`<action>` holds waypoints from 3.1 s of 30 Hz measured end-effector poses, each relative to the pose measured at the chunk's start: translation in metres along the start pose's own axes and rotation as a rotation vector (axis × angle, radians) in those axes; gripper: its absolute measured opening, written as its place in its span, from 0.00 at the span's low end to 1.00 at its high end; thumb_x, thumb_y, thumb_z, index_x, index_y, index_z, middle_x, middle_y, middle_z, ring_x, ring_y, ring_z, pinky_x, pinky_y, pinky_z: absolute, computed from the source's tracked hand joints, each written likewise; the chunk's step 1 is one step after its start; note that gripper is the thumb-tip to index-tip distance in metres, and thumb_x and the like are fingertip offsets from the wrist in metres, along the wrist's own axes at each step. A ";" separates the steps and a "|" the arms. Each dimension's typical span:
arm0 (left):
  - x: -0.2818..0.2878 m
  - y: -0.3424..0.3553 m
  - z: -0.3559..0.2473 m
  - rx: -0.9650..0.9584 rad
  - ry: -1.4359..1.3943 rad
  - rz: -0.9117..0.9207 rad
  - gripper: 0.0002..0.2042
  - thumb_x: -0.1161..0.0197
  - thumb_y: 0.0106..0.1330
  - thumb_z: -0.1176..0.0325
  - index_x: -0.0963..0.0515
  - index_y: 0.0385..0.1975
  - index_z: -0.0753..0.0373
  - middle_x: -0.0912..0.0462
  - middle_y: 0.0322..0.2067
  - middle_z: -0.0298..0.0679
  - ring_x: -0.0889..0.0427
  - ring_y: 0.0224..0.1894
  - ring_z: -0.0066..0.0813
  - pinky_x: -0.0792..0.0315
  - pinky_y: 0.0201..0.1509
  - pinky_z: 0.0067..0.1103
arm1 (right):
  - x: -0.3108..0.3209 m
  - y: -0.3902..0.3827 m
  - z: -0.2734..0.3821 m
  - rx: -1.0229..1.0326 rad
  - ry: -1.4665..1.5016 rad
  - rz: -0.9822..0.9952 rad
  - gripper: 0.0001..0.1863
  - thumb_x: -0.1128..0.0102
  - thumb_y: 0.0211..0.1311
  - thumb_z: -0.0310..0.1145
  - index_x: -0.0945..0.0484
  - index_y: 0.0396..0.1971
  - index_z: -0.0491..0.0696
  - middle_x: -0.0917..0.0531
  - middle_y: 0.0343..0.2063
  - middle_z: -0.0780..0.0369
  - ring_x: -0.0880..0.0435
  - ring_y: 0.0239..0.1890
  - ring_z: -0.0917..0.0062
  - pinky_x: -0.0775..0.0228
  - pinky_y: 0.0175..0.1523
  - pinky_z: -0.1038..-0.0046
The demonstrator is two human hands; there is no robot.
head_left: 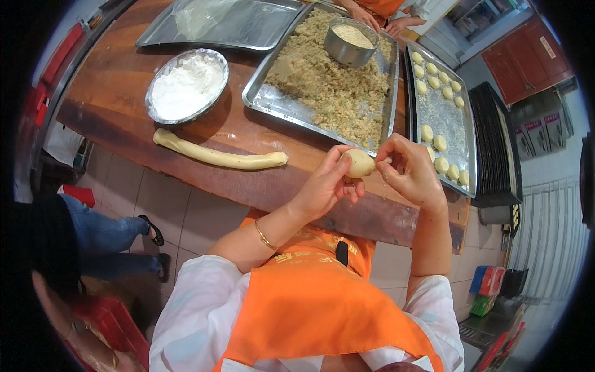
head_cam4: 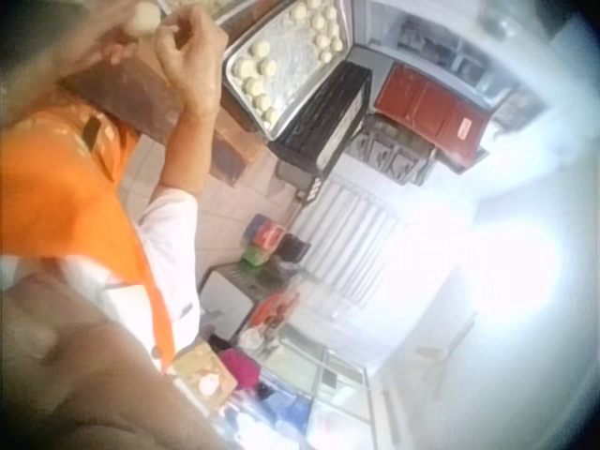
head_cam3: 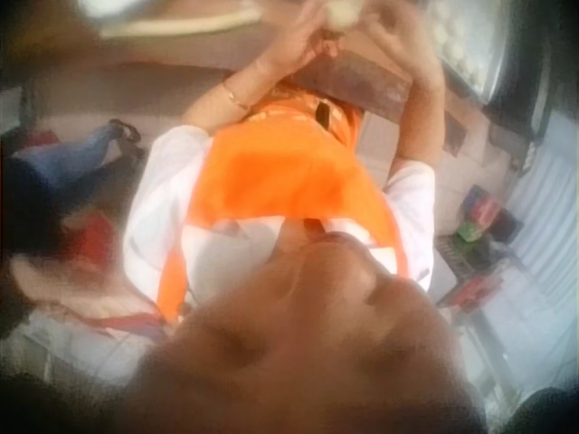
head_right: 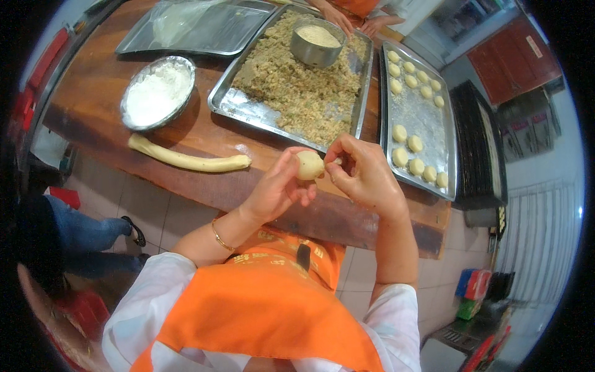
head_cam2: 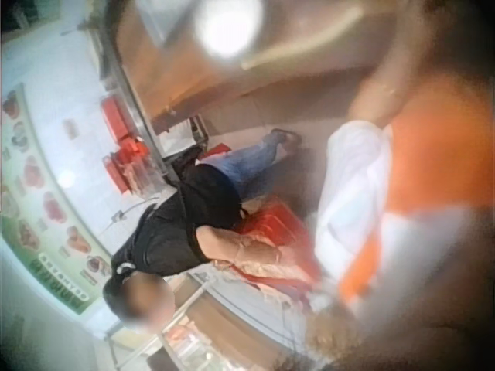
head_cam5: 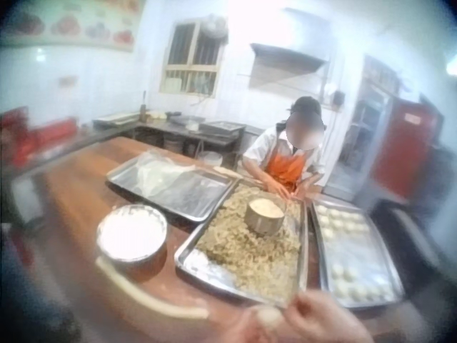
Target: The person prepares bread rolls by hand at a table, taking pieces of dough from a tray, flattening them, filling them with a crumbly mixture using their hands, and then sealing and shaping the dough into rounded rolls before placing them onto another tray.
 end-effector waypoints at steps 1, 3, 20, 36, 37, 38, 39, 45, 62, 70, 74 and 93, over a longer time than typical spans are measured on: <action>0.002 0.002 0.001 -0.038 0.020 0.000 0.20 0.57 0.81 0.54 0.38 0.63 0.61 0.25 0.48 0.42 0.22 0.41 0.30 0.26 0.40 0.23 | -0.001 0.001 0.002 0.018 -0.021 0.003 0.05 0.38 0.54 0.21 0.25 0.30 0.43 0.26 0.24 0.68 0.30 0.24 0.89 0.39 0.28 0.84; 0.002 0.006 0.002 -0.113 0.062 0.002 0.20 0.58 0.81 0.54 0.37 0.63 0.62 0.25 0.49 0.42 0.23 0.42 0.31 0.27 0.43 0.23 | -0.002 0.003 0.006 0.054 -0.061 0.007 0.05 0.38 0.53 0.20 0.24 0.29 0.42 0.25 0.24 0.67 0.30 0.23 0.89 0.39 0.27 0.83; -0.005 0.000 -0.015 0.043 0.090 -0.078 0.21 0.58 0.81 0.51 0.32 0.58 0.63 0.23 0.43 0.36 0.26 0.34 0.22 0.30 0.39 0.18 | -0.006 -0.001 0.025 0.188 -0.170 0.027 0.07 0.40 0.49 0.18 0.25 0.29 0.42 0.25 0.23 0.60 0.25 0.23 0.76 0.32 0.29 0.76; 0.006 0.004 -0.019 0.100 0.648 0.079 0.20 0.46 0.77 0.53 0.24 0.53 0.64 0.24 0.37 0.36 0.25 0.43 0.22 0.28 0.42 0.18 | -0.025 -0.015 0.027 0.194 -0.256 0.167 0.11 0.36 0.50 0.20 0.27 0.32 0.45 0.22 0.27 0.56 0.20 0.32 0.55 0.27 0.37 0.62; 0.001 0.001 -0.023 0.016 0.768 0.134 0.19 0.42 0.73 0.55 0.24 0.52 0.64 0.24 0.38 0.37 0.25 0.44 0.24 0.28 0.43 0.20 | -0.027 -0.017 0.026 0.203 -0.260 0.172 0.11 0.36 0.50 0.20 0.27 0.33 0.45 0.22 0.28 0.56 0.20 0.33 0.55 0.26 0.37 0.61; -0.006 -0.003 -0.027 -0.070 0.887 0.190 0.19 0.38 0.70 0.56 0.24 0.51 0.65 0.25 0.38 0.39 0.25 0.46 0.27 0.28 0.44 0.22 | -0.029 -0.019 0.025 0.212 -0.264 0.177 0.12 0.36 0.50 0.20 0.26 0.34 0.46 0.22 0.29 0.56 0.20 0.34 0.55 0.26 0.38 0.61; -0.011 -0.008 -0.030 -0.153 0.999 0.241 0.19 0.33 0.67 0.58 0.23 0.50 0.65 0.25 0.39 0.40 0.25 0.47 0.30 0.27 0.45 0.24 | -0.033 -0.019 0.025 0.219 -0.263 0.189 0.12 0.35 0.50 0.21 0.26 0.35 0.46 0.21 0.31 0.56 0.19 0.35 0.55 0.26 0.38 0.61; 0.001 -0.010 -0.022 0.086 1.277 0.343 0.18 0.27 0.58 0.65 0.22 0.46 0.64 0.21 0.39 0.44 0.22 0.45 0.37 0.29 0.49 0.28 | -0.056 -0.027 0.006 0.318 -0.247 0.249 0.10 0.36 0.50 0.18 0.22 0.33 0.46 0.23 0.31 0.59 0.20 0.36 0.62 0.26 0.40 0.66; 0.076 -0.001 0.009 0.119 1.222 -0.007 0.22 0.44 0.73 0.58 0.27 0.60 0.65 0.23 0.58 0.47 0.28 0.64 0.46 0.38 0.71 0.34 | -0.063 -0.093 -0.129 -0.123 0.113 -0.643 0.19 0.42 0.53 0.18 0.20 0.46 0.48 0.22 0.57 0.60 0.26 0.62 0.65 0.33 0.65 0.66; 0.043 0.045 0.042 -0.056 2.046 0.060 0.24 0.56 0.79 0.58 0.35 0.67 0.67 0.31 0.66 0.53 0.38 0.72 0.53 0.49 0.76 0.41 | -0.062 -0.130 -0.148 -0.115 0.133 -0.709 0.15 0.42 0.54 0.18 0.18 0.43 0.44 0.19 0.53 0.58 0.23 0.58 0.66 0.33 0.64 0.67; 0.040 0.043 0.053 -0.070 2.193 0.148 0.25 0.52 0.77 0.59 0.37 0.69 0.66 0.33 0.68 0.52 0.39 0.72 0.51 0.50 0.76 0.41 | -0.070 -0.141 -0.160 -0.157 0.298 -0.748 0.14 0.42 0.55 0.18 0.18 0.41 0.44 0.19 0.53 0.58 0.23 0.56 0.65 0.32 0.62 0.68; 0.082 0.041 0.043 0.163 1.625 0.211 0.33 0.41 0.71 0.58 0.41 0.72 0.63 0.38 0.70 0.52 0.46 0.75 0.48 0.52 0.77 0.39 | -0.057 -0.145 -0.151 -0.146 0.284 -0.704 0.11 0.41 0.55 0.18 0.17 0.38 0.45 0.18 0.49 0.59 0.22 0.53 0.66 0.29 0.57 0.68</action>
Point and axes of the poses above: each hand's wrist, its own y-axis towards the middle knuckle, its own x-axis out of the back of the hand, z = x × y, the point moved 7 cm from there along y, towards the middle knuckle
